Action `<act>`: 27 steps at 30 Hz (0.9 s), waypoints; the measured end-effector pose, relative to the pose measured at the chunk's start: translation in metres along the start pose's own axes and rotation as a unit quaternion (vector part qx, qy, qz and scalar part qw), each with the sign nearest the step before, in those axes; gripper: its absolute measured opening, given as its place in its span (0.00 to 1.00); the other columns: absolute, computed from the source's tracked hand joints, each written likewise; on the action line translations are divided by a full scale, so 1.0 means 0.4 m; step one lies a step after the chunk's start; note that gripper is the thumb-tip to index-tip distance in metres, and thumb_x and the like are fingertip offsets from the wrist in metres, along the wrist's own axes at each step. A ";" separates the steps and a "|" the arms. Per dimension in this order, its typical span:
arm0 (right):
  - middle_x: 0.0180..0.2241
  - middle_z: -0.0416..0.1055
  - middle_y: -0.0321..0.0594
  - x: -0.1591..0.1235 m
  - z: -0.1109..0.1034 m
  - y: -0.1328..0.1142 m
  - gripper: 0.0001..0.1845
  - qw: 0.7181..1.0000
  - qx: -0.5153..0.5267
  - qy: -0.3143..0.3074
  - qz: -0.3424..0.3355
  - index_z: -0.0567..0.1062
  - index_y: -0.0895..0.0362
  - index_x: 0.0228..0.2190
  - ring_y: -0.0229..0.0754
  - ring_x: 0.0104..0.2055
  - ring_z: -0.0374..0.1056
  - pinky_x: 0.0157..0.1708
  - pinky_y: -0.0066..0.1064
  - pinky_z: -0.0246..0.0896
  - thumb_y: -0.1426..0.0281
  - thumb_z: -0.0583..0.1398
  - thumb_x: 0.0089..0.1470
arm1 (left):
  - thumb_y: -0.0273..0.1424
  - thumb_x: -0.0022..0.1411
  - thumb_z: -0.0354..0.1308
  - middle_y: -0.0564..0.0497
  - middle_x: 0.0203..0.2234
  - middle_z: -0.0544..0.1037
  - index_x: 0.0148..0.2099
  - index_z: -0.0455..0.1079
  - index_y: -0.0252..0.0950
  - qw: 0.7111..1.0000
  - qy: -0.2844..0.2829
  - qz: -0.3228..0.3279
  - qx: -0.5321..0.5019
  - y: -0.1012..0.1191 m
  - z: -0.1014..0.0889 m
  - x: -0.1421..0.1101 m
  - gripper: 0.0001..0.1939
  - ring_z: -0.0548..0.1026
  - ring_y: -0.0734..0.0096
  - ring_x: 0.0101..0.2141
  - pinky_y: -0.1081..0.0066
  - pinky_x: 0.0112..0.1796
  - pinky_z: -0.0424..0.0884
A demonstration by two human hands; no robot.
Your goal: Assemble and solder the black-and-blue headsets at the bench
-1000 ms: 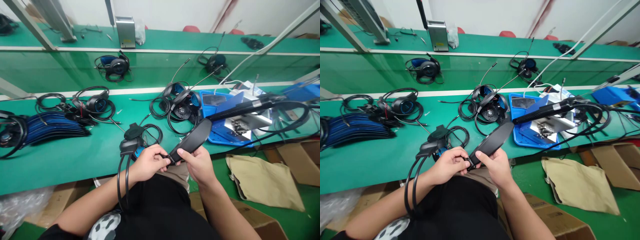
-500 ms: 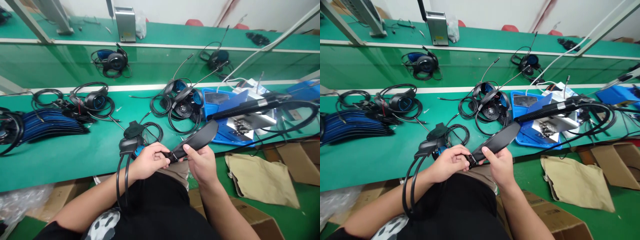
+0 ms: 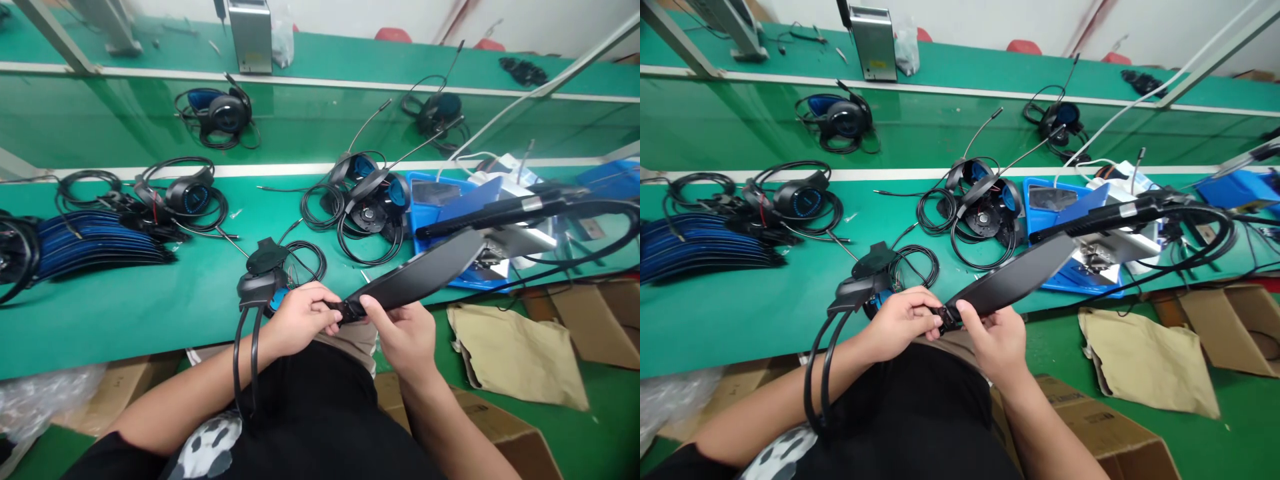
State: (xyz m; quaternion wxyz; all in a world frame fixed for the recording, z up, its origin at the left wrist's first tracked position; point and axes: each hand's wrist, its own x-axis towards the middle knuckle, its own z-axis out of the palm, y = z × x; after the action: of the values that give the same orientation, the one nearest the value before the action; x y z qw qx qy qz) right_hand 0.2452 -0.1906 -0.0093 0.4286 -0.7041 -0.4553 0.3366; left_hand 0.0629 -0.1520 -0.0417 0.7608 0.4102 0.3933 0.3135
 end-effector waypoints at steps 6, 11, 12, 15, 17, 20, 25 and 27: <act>0.19 0.74 0.36 0.003 0.014 -0.009 0.19 1.000 0.014 -0.019 0.019 0.79 0.55 0.26 0.39 0.20 0.68 0.20 0.29 0.65 0.53 0.70 0.52 | 0.33 0.55 0.72 0.50 0.36 0.73 0.37 0.77 0.31 1.000 -0.001 0.006 -0.008 -0.003 -0.001 0.001 0.12 0.81 0.72 0.27 0.72 0.30 0.79; 0.20 0.75 0.36 -0.026 0.016 0.008 0.18 0.997 0.028 -0.061 0.023 0.78 0.55 0.25 0.38 0.21 0.68 0.22 0.28 0.65 0.54 0.70 0.52 | 0.32 0.55 0.71 0.51 0.30 0.74 0.36 0.75 0.31 1.000 0.007 -0.010 -0.019 -0.005 0.002 0.000 0.12 0.82 0.69 0.26 0.71 0.30 0.79; 0.21 0.75 0.36 -0.032 0.017 0.012 0.17 0.996 0.037 -0.076 0.028 0.79 0.56 0.27 0.38 0.21 0.69 0.22 0.27 0.65 0.55 0.71 0.52 | 0.32 0.56 0.71 0.52 0.28 0.75 0.37 0.74 0.31 1.000 0.006 -0.014 -0.016 -0.006 0.005 -0.001 0.11 0.82 0.68 0.26 0.72 0.30 0.79; 0.23 0.76 0.36 -0.043 0.020 0.016 0.16 0.988 0.074 -0.125 0.051 0.79 0.55 0.32 0.37 0.21 0.69 0.21 0.26 0.65 0.56 0.72 0.51 | 0.31 0.58 0.67 0.50 0.30 0.76 0.37 0.73 0.32 1.000 0.022 0.000 0.020 -0.004 0.014 -0.017 0.08 0.81 0.70 0.25 0.72 0.28 0.78; 0.21 0.74 0.35 -0.047 0.019 0.015 0.16 0.985 0.086 -0.137 0.058 0.78 0.55 0.33 0.37 0.20 0.68 0.19 0.26 0.64 0.57 0.71 0.52 | 0.29 0.61 0.64 0.45 0.40 0.78 0.40 0.75 0.32 0.994 0.042 0.050 0.086 0.001 0.009 -0.042 0.06 0.81 0.72 0.26 0.72 0.29 0.79; 0.24 0.77 0.37 -0.049 0.011 0.020 0.13 0.992 0.066 -0.104 0.018 0.79 0.55 0.35 0.39 0.22 0.71 0.21 0.28 0.68 0.60 0.72 0.53 | 0.26 0.67 0.57 0.39 0.56 0.76 0.52 0.76 0.35 0.959 0.050 0.163 0.228 0.003 -0.040 -0.093 0.13 0.83 0.70 0.37 0.69 0.41 0.81; 0.37 0.82 0.43 -0.066 0.004 0.061 0.04 0.984 0.011 -0.102 -0.146 0.81 0.52 0.37 0.47 0.39 0.79 0.39 0.37 0.77 0.70 0.69 0.57 | 0.21 0.68 0.50 0.42 0.61 0.76 0.58 0.75 0.40 0.789 -0.032 0.298 0.537 -0.039 -0.192 -0.145 0.21 0.72 0.52 0.62 0.51 0.59 0.72; 0.38 0.81 0.42 -0.080 0.006 0.083 0.06 0.974 -0.011 -0.099 -0.204 0.80 0.52 0.37 0.47 0.42 0.79 0.42 0.38 0.77 0.75 0.67 0.58 | 0.23 0.65 0.53 0.42 0.64 0.73 0.61 0.73 0.40 0.704 -0.078 0.321 0.629 -0.059 -0.235 -0.143 0.24 0.69 0.46 0.65 0.47 0.58 0.72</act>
State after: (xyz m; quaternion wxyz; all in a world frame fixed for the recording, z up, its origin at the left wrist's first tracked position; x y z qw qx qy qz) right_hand 0.2432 -0.2269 -0.0378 0.4333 -0.5641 -0.6331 0.3053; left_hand -0.0421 -0.1732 -0.0761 0.2074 0.9180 0.2828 0.1851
